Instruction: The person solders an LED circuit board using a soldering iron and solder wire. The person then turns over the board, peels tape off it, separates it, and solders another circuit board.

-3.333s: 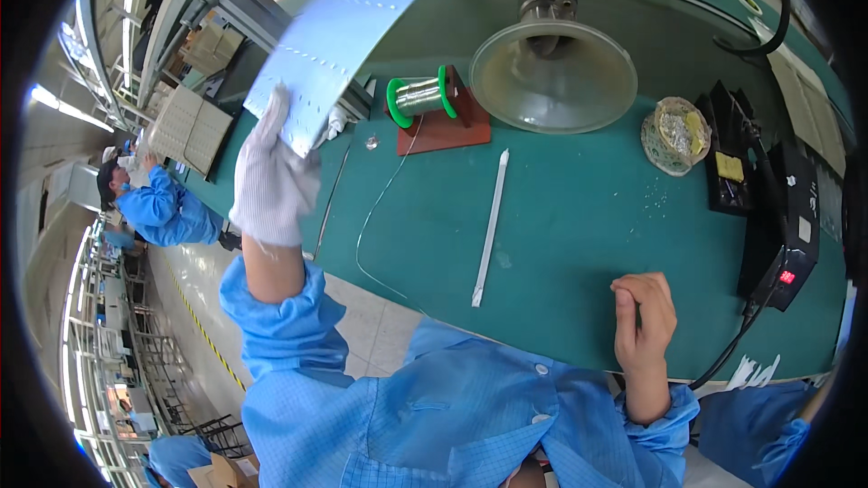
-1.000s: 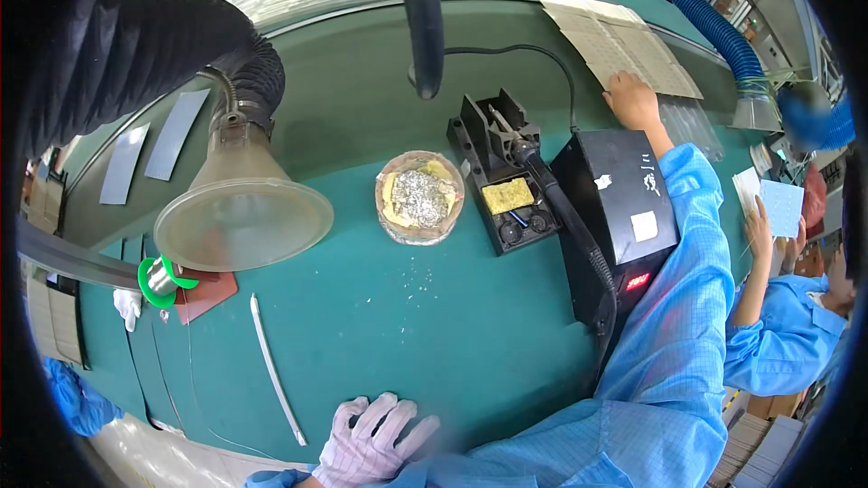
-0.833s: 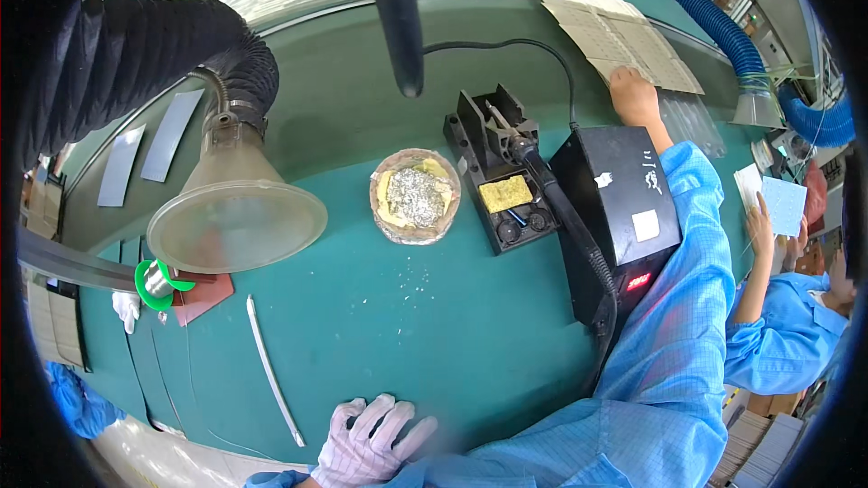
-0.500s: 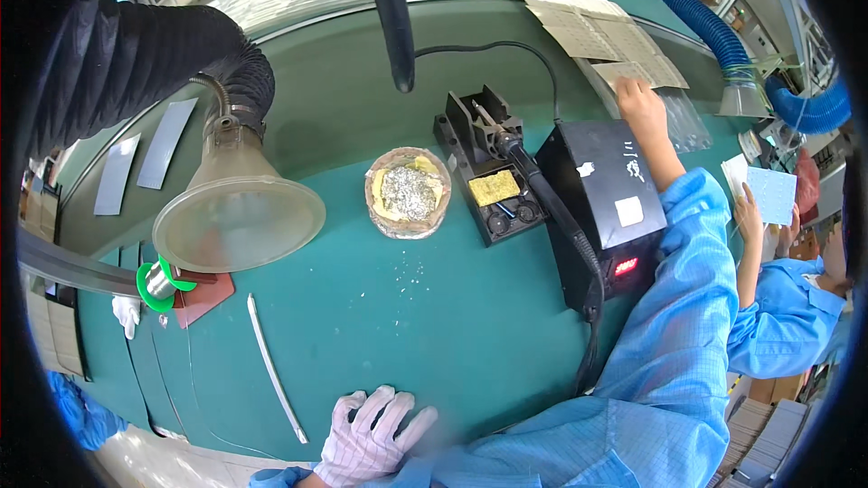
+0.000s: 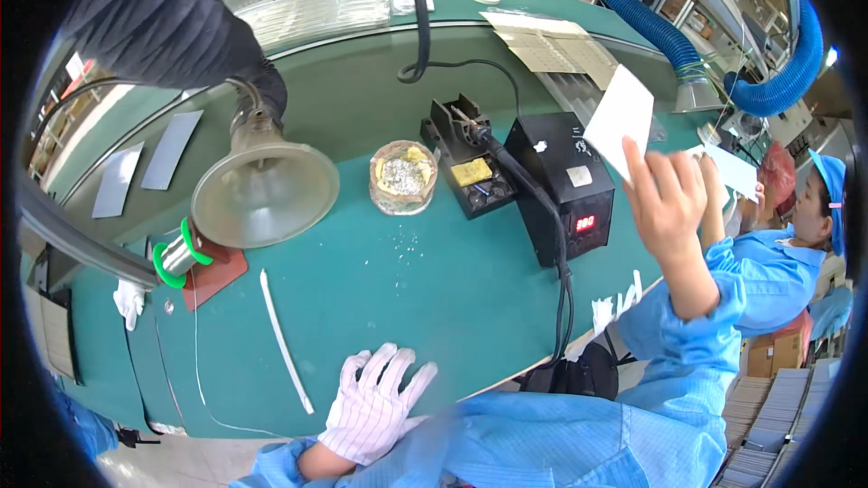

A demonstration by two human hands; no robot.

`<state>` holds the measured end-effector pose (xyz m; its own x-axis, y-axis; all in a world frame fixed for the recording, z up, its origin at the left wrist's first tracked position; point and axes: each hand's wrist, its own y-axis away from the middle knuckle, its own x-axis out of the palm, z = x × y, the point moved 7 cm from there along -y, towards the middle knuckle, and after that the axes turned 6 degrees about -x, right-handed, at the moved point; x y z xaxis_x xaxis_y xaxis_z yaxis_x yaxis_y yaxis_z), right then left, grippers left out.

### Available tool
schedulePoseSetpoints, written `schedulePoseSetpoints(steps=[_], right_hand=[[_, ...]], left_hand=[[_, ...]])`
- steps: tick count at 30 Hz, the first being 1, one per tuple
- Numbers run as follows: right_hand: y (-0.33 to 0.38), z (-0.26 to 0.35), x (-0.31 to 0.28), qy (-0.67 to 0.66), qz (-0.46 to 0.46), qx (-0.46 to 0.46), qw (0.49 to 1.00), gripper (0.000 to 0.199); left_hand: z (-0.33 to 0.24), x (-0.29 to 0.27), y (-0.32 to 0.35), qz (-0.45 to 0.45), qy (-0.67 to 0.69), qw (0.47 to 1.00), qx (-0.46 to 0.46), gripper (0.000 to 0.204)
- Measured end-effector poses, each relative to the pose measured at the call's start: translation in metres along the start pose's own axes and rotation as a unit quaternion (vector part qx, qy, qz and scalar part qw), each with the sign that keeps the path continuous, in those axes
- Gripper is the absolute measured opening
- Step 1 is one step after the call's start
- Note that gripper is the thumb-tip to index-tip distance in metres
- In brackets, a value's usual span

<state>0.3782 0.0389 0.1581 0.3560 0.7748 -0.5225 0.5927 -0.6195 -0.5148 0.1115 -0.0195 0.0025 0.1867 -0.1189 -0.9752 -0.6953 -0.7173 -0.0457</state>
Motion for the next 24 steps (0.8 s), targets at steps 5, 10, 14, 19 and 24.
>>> schedulePoseSetpoints(steps=[5, 10, 14, 19, 24], right_hand=[[-0.027, 0.075, -0.098, -0.093, -0.071, -0.17, 0.978, 0.056], [-0.044, 0.135, -0.142, -0.228, -0.107, -0.309, 0.917, 0.03], [-0.061, 0.167, -0.146, -0.329, -0.103, -0.33, 0.879, 0.027], [-0.083, 0.164, -0.133, -0.455, -0.135, -0.142, 0.868, 0.036], [-0.035, 0.174, -0.052, -0.491, 0.012, 0.126, 0.862, 0.049]], left_hand=[[0.001, -0.035, 0.013, -0.156, 0.133, 0.979, -0.005, 0.064], [-0.017, -0.116, 0.054, -0.43, 0.063, 0.896, 0.09, 0.036], [-0.019, -0.118, 0.057, -0.388, 0.014, 0.917, 0.09, 0.036], [0.04, -0.118, 0.1, -0.402, 0.125, 0.906, -0.039, 0.026], [0.102, -0.073, 0.127, -0.38, 0.476, 0.67, -0.425, 0.021]])
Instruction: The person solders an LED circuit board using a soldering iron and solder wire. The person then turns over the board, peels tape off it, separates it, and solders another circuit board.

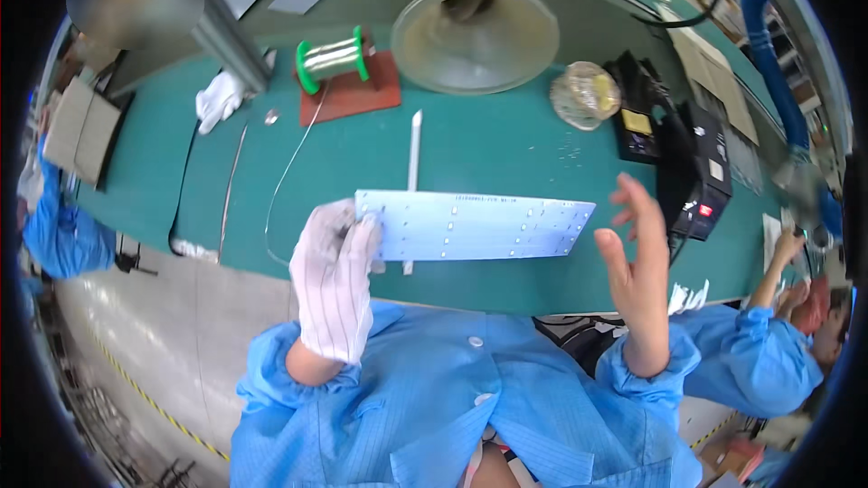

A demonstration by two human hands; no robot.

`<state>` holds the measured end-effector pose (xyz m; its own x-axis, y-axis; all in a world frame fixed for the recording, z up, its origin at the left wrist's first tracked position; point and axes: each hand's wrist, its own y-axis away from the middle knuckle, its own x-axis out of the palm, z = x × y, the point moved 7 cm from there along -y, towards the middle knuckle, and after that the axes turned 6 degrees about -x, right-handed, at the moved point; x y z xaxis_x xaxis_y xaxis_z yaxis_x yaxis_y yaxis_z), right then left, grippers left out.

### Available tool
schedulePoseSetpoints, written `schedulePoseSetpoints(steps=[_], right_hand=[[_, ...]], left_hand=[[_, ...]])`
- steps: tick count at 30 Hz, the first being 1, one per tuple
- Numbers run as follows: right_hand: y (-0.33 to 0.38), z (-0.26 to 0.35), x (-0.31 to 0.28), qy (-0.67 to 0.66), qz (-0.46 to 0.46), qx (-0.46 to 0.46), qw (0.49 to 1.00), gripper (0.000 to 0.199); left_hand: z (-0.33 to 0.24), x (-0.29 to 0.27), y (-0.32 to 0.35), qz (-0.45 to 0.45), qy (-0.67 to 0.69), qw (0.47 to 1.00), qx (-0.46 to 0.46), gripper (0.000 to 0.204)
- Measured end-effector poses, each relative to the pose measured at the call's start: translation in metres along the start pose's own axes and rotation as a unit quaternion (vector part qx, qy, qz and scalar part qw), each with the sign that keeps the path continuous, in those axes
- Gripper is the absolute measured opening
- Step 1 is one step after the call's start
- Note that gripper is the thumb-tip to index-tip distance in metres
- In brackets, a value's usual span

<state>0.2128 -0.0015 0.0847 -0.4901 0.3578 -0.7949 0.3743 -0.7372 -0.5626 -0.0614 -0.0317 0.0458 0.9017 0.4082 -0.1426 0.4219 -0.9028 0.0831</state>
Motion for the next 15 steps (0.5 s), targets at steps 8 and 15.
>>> schedulePoseSetpoints(steps=[8, 15], right_hand=[[0.05, -0.032, 0.087, -0.36, 0.089, 0.297, 0.88, 0.032], [0.038, -0.028, 0.095, -0.172, 0.108, 0.249, 0.947, 0.028]], left_hand=[[0.051, 0.002, -0.03, 0.016, -0.26, 0.965, -0.038, 0.025], [0.047, 0.02, -0.036, 0.037, -0.535, 0.842, 0.064, 0.035]])
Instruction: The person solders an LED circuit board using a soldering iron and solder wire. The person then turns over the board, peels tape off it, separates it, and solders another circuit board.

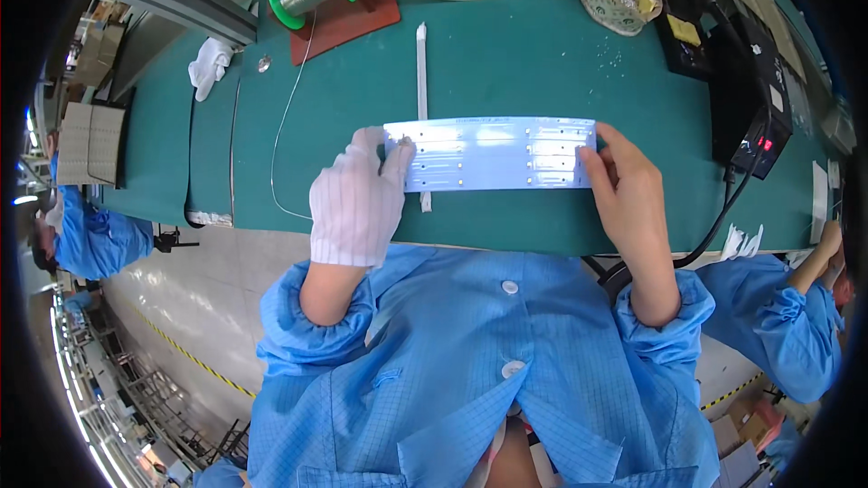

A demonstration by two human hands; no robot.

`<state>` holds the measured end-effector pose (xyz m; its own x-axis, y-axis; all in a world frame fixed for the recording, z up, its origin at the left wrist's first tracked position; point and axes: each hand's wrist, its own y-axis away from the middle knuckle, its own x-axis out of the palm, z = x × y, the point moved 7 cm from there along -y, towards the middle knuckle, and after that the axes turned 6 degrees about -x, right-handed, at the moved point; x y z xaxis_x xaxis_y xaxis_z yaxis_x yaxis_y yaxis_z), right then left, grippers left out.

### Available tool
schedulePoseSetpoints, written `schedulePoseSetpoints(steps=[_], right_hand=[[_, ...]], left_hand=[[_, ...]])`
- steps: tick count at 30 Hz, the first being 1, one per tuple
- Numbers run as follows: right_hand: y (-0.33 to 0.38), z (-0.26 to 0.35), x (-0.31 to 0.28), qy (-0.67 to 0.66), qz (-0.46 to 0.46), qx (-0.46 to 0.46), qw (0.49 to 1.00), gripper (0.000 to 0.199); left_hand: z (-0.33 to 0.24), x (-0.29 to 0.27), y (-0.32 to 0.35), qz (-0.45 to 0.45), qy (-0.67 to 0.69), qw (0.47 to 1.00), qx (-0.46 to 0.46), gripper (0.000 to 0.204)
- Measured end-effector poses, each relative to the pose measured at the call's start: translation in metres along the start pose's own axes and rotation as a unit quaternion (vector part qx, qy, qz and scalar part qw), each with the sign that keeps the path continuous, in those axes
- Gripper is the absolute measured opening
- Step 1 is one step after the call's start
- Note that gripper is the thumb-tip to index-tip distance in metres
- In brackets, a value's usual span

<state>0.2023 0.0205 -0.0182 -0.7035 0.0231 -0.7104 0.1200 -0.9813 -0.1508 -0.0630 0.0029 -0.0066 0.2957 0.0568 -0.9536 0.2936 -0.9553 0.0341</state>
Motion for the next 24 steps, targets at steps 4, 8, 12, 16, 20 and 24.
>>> schedulePoseSetpoints(steps=[4, 8, 12, 16, 20, 24], right_hand=[[0.0, 0.012, 0.0, 0.115, -0.001, -0.05, 0.992, 0.029], [0.005, 0.003, -0.003, 0.068, -0.035, -0.014, 0.997, 0.026], [0.011, -0.012, -0.009, 0.011, -0.11, -0.037, 0.993, 0.023], [0.011, -0.016, -0.01, -0.023, -0.129, -0.027, 0.991, 0.019], [0.008, -0.015, -0.006, 0.016, -0.114, -0.031, 0.993, 0.018], [0.01, -0.007, -0.006, 0.04, -0.107, -0.06, 0.992, 0.019]], left_hand=[[0.0, -0.001, 0.005, -0.001, -0.09, 0.996, -0.022, 0.033], [0.009, -0.018, 0.011, -0.038, -0.087, 0.995, -0.015, 0.033], [0.048, -0.067, 0.019, -0.123, 0.076, 0.989, -0.039, 0.026], [0.068, -0.065, 0.03, -0.011, -0.006, 0.995, 0.101, 0.034], [0.063, -0.041, 0.04, 0.024, -0.066, 0.983, 0.17, 0.031], [0.057, -0.033, 0.047, -0.003, -0.073, 0.966, 0.247, 0.016]])
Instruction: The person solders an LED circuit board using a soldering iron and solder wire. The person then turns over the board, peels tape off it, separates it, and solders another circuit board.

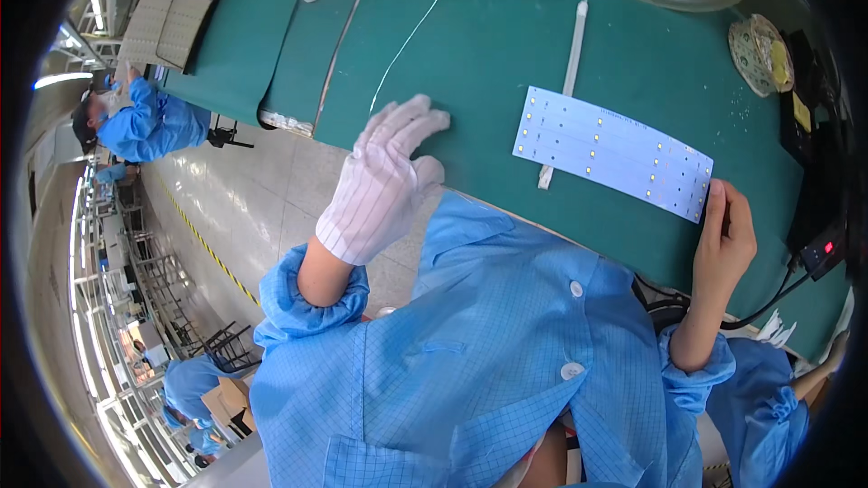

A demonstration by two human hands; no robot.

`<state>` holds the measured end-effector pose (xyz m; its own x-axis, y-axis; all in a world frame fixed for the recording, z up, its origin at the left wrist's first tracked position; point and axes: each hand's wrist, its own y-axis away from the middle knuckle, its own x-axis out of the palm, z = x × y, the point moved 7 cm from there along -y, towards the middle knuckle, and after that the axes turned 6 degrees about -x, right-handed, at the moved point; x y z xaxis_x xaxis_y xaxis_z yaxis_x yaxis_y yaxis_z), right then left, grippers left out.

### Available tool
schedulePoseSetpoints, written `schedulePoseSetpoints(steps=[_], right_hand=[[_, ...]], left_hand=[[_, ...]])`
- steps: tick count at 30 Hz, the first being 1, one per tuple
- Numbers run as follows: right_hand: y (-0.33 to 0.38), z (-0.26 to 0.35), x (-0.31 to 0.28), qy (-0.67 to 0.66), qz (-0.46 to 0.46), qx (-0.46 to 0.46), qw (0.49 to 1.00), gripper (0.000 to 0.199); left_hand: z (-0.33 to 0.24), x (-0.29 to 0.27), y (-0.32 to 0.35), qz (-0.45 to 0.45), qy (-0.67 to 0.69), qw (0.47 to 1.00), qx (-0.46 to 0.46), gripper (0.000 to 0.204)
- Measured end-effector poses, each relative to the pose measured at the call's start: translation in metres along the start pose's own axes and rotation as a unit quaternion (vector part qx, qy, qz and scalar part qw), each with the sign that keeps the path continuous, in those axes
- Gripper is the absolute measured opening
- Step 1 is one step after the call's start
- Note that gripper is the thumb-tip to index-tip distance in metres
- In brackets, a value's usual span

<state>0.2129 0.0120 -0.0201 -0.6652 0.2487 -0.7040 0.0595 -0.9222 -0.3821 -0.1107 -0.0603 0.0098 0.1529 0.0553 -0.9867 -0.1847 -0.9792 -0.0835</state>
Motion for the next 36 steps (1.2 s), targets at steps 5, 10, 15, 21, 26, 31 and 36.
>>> schedulePoseSetpoints(steps=[5, 10, 15, 21, 26, 31, 36], right_hand=[[-0.002, 0.006, -0.011, -0.04, -0.041, -0.014, 0.998, 0.018], [0.003, 0.084, -0.035, -0.118, -0.048, -0.182, 0.975, 0.022], [0.018, 0.095, -0.016, -0.142, 0.209, -0.195, 0.948, 0.013], [0.023, 0.08, -0.046, -0.261, 0.142, -0.135, 0.945, 0.014], [0.014, 0.082, -0.037, -0.32, 0.181, -0.184, 0.912, 0.011], [0.015, 0.081, -0.017, -0.333, 0.186, -0.188, 0.905, 0.01], [0.019, 0.099, 0.001, -0.274, 0.218, -0.274, 0.896, 0.011]], left_hand=[[-0.009, -0.012, -0.003, 0.002, 0.171, 0.984, -0.041, 0.016], [-0.089, -0.024, -0.024, 0.013, 0.125, 0.982, 0.139, 0.008], [-0.123, -0.018, -0.034, 0.04, 0.131, 0.974, 0.18, 0.019], [-0.082, -0.023, -0.052, 0.032, 0.042, 0.989, 0.135, 0.026], [-0.05, -0.029, -0.041, 0.019, 0.045, 0.996, 0.069, 0.024], [-0.04, -0.004, -0.007, 0.328, 0.02, 0.944, -0.005, 0.036], [-0.071, -0.014, -0.015, 0.305, 0.069, 0.95, 0.02, 0.037]])
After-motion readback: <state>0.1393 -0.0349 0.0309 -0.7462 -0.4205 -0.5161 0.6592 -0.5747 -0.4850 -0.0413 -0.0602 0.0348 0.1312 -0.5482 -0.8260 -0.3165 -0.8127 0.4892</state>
